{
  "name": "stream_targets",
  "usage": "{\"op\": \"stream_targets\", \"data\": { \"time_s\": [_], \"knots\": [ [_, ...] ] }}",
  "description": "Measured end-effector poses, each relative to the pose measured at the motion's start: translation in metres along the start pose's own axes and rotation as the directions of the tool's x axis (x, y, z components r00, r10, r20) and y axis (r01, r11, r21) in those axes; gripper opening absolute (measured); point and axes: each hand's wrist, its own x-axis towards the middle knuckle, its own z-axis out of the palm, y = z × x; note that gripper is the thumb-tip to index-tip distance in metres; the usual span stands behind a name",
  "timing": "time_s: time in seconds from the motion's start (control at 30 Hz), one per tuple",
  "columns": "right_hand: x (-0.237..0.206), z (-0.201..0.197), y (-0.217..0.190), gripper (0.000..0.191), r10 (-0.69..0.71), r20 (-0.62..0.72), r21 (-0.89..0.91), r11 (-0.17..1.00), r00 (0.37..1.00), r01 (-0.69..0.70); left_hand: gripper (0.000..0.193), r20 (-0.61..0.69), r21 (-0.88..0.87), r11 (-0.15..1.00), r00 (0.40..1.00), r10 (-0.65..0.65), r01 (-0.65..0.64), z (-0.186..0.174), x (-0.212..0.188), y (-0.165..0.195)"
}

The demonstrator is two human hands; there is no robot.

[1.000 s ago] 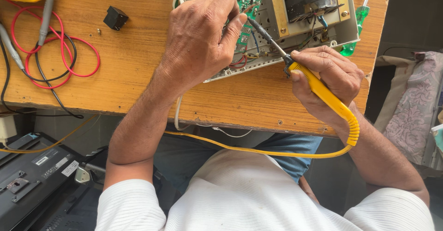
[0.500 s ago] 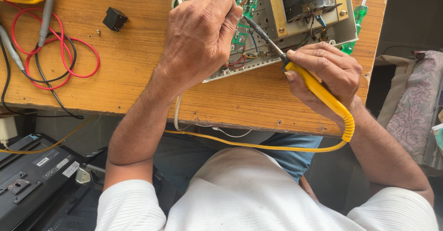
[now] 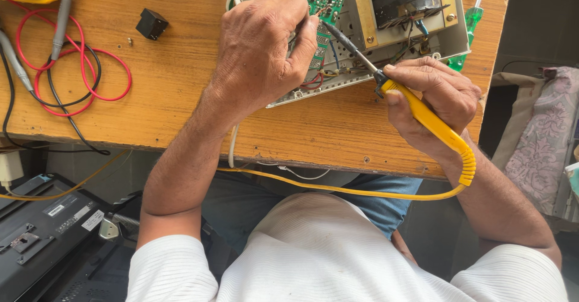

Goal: The person uses a soldering iron to work on a green circuit board inside an open electronic device. They repeatedly apply the soldering iron to various points on the board while holding it steady with the other hand. The device remains open on the workbench throughout the clip.

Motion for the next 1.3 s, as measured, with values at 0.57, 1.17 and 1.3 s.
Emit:
{"op": "stream_targets", "data": {
  "time_s": [0.57,1.17,1.3],
  "knots": [
    [0.011,-0.006,-0.014,0.020,0.115,0.002,0.108,0.988,0.993,-0.115,0.020,0.026,-0.025,0.999,0.999,-0.023,0.023,-0.001,-0.002,-0.003],
    [0.004,0.011,-0.007,0.018,-0.102,-0.019,-0.024,0.994,0.995,0.102,0.013,0.016,-0.007,1.000,1.000,0.001,-0.001,-0.003,-0.002,-0.002],
    [0.003,0.009,-0.011,0.016,-0.111,-0.005,-0.077,0.991,0.994,0.110,0.016,0.011,0.000,1.000,1.000,0.000,0.000,-0.004,-0.001,-0.001]
  ]
}}
